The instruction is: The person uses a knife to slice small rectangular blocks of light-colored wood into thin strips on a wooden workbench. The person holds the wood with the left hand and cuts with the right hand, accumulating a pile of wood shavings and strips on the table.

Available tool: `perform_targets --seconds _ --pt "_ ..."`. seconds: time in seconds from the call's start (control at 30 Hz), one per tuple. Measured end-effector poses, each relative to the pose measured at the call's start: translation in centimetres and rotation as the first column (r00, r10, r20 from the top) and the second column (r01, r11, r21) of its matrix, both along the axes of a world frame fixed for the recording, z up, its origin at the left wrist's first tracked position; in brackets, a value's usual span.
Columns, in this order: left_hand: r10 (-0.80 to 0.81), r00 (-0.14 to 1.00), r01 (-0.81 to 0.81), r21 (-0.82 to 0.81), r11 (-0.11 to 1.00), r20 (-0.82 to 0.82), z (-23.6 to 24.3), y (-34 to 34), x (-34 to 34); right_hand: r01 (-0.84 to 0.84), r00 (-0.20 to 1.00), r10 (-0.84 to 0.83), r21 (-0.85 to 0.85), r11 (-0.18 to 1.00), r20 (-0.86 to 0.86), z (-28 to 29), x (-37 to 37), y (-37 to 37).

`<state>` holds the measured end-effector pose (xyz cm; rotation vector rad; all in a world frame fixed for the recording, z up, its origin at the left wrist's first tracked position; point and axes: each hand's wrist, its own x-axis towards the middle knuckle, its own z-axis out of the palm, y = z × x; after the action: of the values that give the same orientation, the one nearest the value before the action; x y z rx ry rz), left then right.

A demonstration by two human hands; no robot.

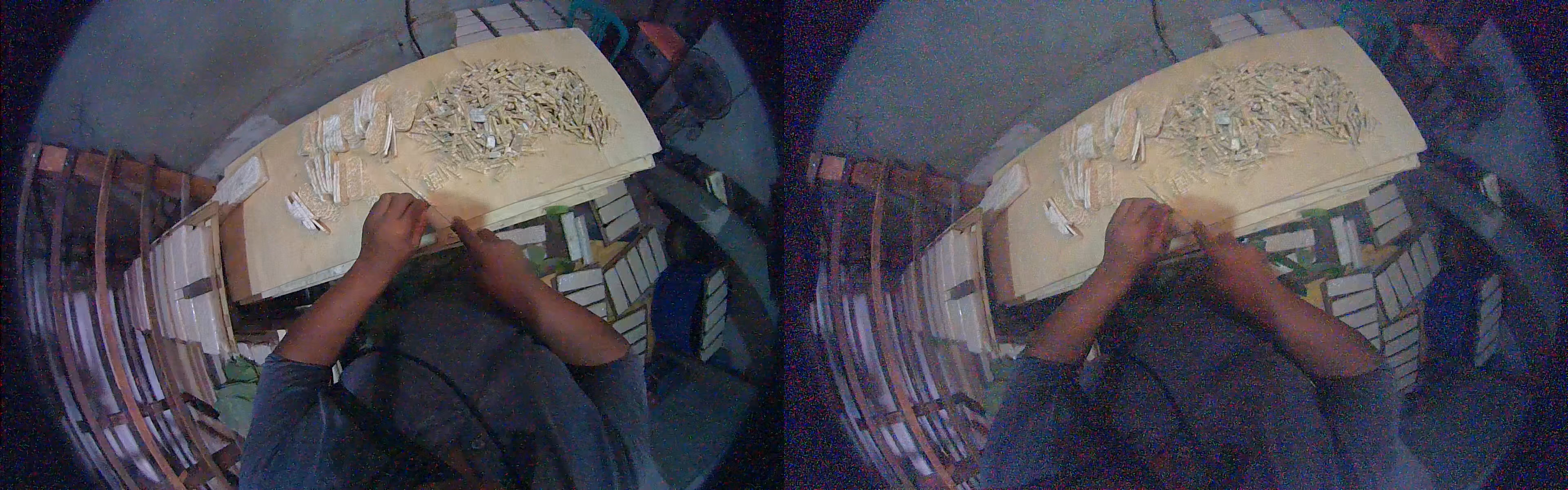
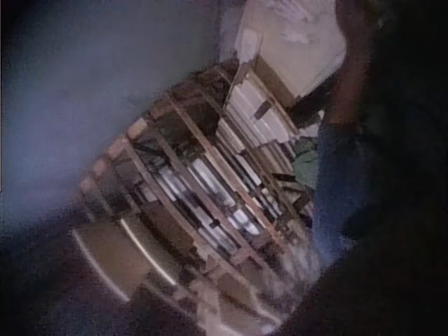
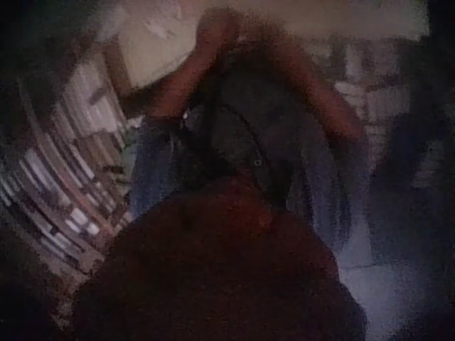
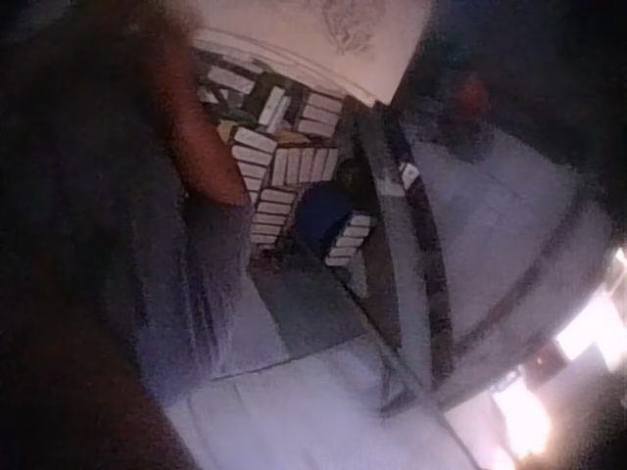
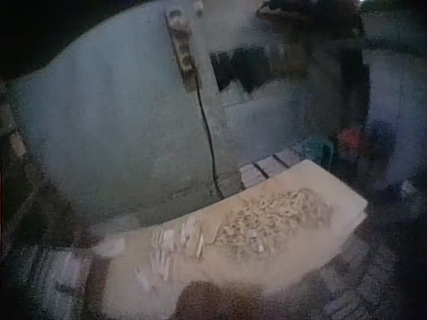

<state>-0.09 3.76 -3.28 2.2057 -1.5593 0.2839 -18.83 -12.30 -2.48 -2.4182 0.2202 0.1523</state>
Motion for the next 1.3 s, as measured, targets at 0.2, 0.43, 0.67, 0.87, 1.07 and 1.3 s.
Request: perform_targets --seconds 0.2,0.43,0.67,0.87,1.07,1.3 --pt "0.02 0.999 -0.021 -0.055 0.998 -0.026 -0.4 0.1 -0.2 0.042 0.988 -0.042 -0.008 0.999 -0.152 1.6 -1.8 -0.9" --pt "0.019 1.0 -0.019 -0.015 1.0 0.011 0.9 0.0 -0.7 -0.006 1.0 0.005 -0.058 0.998 -0.014 1.6 2.3 0.4" --pt "0.033 0.999 -0.032 0.019 0.999 -0.027 0.7 0.4 -0.8 0.006 0.986 -0.016 -0.059 0.998 -0.165 0.4 -3.0 -0.5" --pt "0.022 1.0 -0.022 -0.016 1.0 -0.002 0.3 0.6 -0.7 -0.003 0.991 -0.002 0.042 0.999 0.133 1.6 0.4 -0.3" --pt "0.0 1.0 0.0 -0.029 1.0 0.001 1.0 0.6 -1.0 0.028 1.0 -0.028 0.031 0.999 -0.015 0.3 0.0 0.7" --pt "0.019 1.0 -0.019 -0.049 0.999 0.009 0.5 0.8 -1.0 0.022 0.995 -0.022 -0.003 1.0 -0.093 1.3 -2.5 -0.5"
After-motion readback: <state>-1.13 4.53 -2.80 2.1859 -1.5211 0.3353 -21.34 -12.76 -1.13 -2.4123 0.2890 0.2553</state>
